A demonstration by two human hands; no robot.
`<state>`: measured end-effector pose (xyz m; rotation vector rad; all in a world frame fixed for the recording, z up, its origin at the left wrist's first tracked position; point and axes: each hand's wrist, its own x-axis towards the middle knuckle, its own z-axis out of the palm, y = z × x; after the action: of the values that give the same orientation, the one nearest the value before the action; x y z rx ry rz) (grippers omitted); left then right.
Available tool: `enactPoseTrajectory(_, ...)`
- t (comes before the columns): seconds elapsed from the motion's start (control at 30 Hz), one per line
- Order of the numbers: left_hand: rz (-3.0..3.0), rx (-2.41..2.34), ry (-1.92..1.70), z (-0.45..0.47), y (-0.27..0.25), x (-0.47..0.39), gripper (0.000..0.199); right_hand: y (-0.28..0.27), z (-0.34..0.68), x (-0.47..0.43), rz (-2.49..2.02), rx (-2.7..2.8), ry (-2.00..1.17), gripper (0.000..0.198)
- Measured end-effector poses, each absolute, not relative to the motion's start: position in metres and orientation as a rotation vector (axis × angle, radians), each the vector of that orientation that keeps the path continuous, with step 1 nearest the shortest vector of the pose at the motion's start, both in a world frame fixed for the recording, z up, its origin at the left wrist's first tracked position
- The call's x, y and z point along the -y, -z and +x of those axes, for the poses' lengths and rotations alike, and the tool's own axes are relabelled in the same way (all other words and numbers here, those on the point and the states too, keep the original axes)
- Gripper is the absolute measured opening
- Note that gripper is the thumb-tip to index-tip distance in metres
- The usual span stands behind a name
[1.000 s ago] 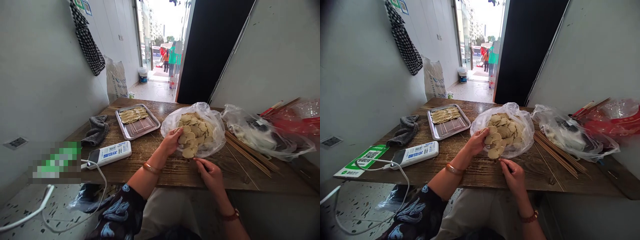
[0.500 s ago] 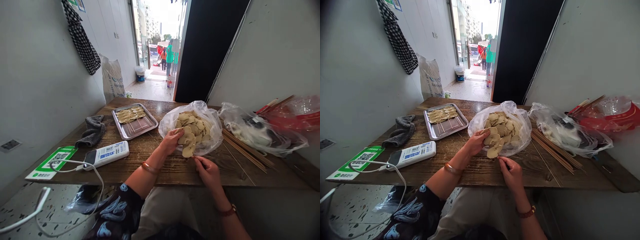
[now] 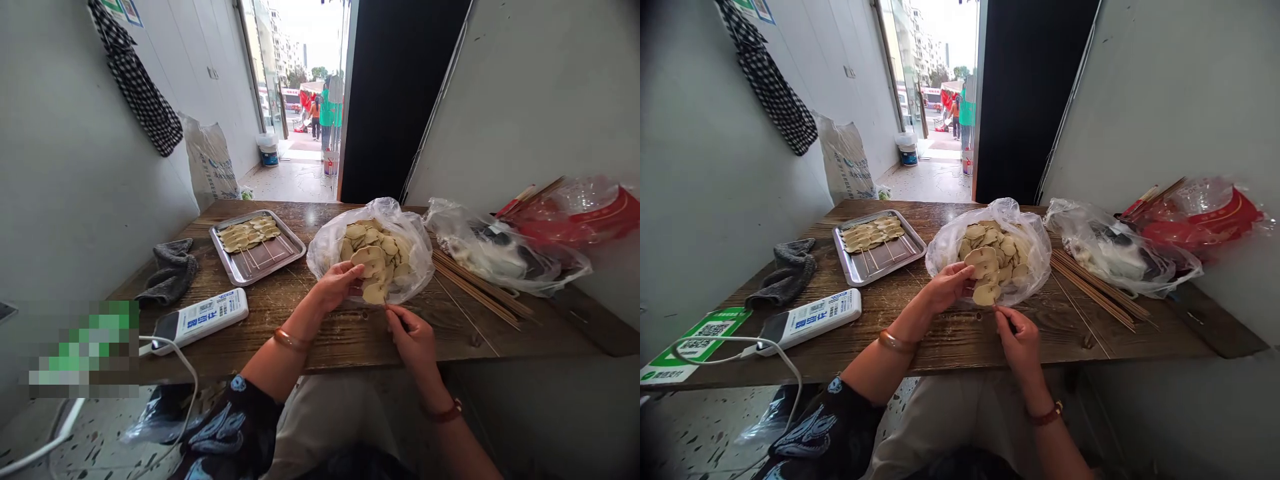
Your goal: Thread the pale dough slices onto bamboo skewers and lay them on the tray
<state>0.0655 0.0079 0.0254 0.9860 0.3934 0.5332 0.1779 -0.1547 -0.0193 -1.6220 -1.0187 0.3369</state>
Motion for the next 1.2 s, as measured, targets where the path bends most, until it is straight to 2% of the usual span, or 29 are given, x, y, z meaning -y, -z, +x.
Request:
enactPoseTrajectory(0.57, 0.978, -0.469, -0.755, 0.076, -0.023, -0.001, 0.049, 0.016, 0.177, 0.152, -1.579, 1.164, -0.173, 0.024)
enactPoseTrajectory(0.83, 0.845, -0.402, -0.565, 0.074, -0.024, -0.004, 0.034, 0.015, 0.174, 0.151, -1.555, 1.174, -0.133, 0.022)
enactPoseTrajectory(1.2, 0.876, -0.243, -0.559, 0.071, -0.03, 0.003, 0.048, 0.0, 0.17, 0.138, -1.531, 1.089, -0.149, 0.021)
